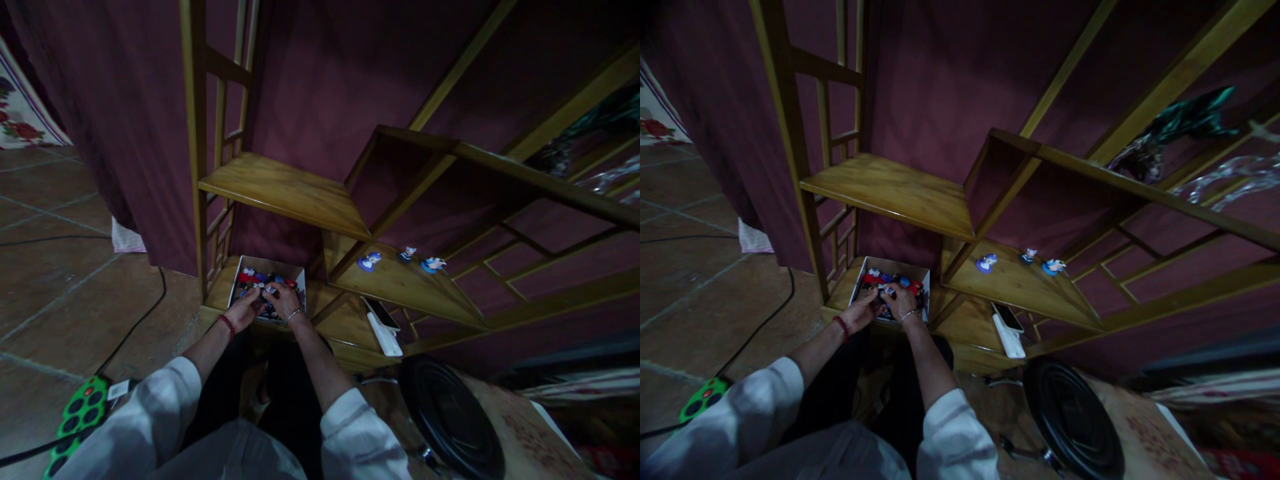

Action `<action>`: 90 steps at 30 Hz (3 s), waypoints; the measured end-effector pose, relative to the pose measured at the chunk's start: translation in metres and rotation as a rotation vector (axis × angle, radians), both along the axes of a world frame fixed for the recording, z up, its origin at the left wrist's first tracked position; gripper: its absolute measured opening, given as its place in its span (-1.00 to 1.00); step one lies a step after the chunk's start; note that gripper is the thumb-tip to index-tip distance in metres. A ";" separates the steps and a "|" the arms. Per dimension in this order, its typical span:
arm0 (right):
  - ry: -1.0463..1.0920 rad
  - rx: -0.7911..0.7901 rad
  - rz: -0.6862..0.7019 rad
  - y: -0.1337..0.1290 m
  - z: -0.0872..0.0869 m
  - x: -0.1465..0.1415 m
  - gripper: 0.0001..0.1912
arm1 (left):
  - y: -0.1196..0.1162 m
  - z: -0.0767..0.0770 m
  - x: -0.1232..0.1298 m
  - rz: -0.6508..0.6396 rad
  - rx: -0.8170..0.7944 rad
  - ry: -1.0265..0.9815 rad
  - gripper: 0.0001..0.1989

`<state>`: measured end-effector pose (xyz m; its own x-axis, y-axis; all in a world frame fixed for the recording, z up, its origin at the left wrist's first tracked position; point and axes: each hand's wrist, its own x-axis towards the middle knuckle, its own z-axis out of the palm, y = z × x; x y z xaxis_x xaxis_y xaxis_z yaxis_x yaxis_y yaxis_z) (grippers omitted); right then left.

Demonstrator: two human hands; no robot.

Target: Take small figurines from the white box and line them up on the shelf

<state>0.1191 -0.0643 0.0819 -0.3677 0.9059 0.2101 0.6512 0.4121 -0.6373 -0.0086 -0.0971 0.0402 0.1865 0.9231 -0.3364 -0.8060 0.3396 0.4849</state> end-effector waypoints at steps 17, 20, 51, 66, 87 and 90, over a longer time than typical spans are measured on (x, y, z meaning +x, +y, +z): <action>-0.173 0.027 -0.139 -0.008 0.006 -0.010 -0.82 | 0.002 -0.007 -0.001 -0.005 0.007 -0.005 -0.80; -0.181 0.036 -0.158 -0.009 0.006 -0.011 -0.82 | 0.002 -0.006 0.000 0.010 -0.003 -0.018 -0.82; -0.064 -0.040 -0.153 -0.013 0.008 -0.013 -0.78 | 0.000 0.002 0.001 -0.007 -0.010 0.025 -0.79; -0.120 -0.031 -0.123 -0.014 0.013 -0.012 -0.77 | -0.002 0.006 0.000 -0.006 -0.036 -0.003 -0.87; -0.088 0.002 -0.069 -0.015 0.012 -0.009 -0.78 | -0.001 0.000 0.000 -0.041 -0.021 -0.009 -0.84; -0.081 -0.003 -0.072 -0.016 0.010 -0.007 -0.79 | 0.000 -0.002 0.001 -0.047 -0.014 0.000 -0.85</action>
<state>0.1123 -0.0802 0.0924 -0.3171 0.9312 0.1800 0.7285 0.3606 -0.5824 -0.0079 -0.0975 0.0383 0.2293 0.9084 -0.3495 -0.7892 0.3837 0.4795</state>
